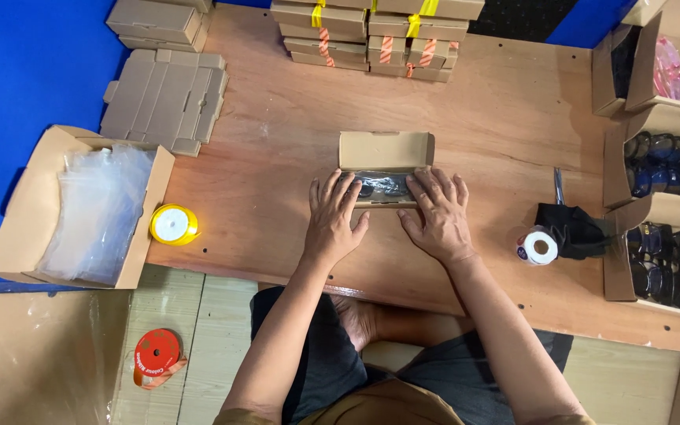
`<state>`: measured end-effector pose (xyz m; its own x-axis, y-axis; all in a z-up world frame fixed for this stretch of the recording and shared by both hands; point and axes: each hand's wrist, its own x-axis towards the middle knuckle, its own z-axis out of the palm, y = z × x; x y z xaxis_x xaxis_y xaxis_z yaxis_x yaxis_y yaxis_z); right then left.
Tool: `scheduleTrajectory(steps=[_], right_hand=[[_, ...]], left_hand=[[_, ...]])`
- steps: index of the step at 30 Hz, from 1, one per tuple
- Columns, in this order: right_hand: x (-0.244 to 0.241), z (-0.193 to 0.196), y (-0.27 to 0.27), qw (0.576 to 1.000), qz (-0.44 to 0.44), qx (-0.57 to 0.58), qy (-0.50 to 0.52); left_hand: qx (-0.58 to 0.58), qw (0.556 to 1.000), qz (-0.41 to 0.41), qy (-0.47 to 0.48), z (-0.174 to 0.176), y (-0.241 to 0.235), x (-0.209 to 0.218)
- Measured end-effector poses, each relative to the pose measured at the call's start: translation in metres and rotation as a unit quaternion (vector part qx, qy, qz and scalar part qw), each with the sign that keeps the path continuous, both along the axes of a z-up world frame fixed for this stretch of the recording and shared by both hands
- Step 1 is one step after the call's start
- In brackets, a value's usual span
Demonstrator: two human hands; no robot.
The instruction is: Assembling a small cardboard box, cleaning sunglasses with a cloth, placing them in a plastic sleeve and then into the box, and finally tying a yellow ribbon around the box.
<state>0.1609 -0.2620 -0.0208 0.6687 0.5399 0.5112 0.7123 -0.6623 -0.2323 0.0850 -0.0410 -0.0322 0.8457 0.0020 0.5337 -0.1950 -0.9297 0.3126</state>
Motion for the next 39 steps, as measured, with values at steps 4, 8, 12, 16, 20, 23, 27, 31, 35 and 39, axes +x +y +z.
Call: scheduleTrajectory(steps=[4,8,12,16,20,23,27,31,35,39], right_hand=[[0.002,-0.003,-0.001,1.0,0.007,-0.001,-0.01],[0.0,0.0,-0.001,0.999,0.027,0.015,-0.018],[0.001,0.0,-0.001,0.998,0.045,0.038,-0.027],[0.003,-0.003,0.0,0.997,0.044,0.048,-0.03],[0.006,-0.005,-0.005,0.992,0.047,0.113,-0.035],[0.016,-0.02,-0.014,0.986,0.021,0.159,-0.036],[0.012,-0.012,-0.013,0.981,0.016,0.192,0.028],[0.017,-0.028,-0.018,0.989,0.053,0.136,0.022],[0.012,-0.016,-0.014,0.979,0.044,0.186,0.072],[0.013,-0.018,-0.016,0.966,0.038,0.233,0.104]], left_hand=[[-0.009,1.0,0.004,-0.008,-0.006,0.003,0.003],[-0.031,0.999,-0.001,-0.019,-0.008,0.004,0.002],[-0.043,0.999,-0.012,-0.028,-0.007,0.005,0.001],[-0.052,0.998,-0.018,-0.038,-0.007,0.006,0.001],[-0.099,0.994,-0.019,-0.034,-0.014,0.005,0.003],[-0.162,0.986,-0.011,-0.036,-0.021,0.007,0.006],[-0.267,0.963,-0.013,-0.024,-0.013,0.012,0.001],[-0.249,0.968,-0.041,-0.014,-0.02,0.013,0.004],[-0.252,0.967,-0.029,-0.006,-0.015,0.012,0.004],[-0.268,0.963,-0.033,0.011,-0.014,0.013,0.005]])
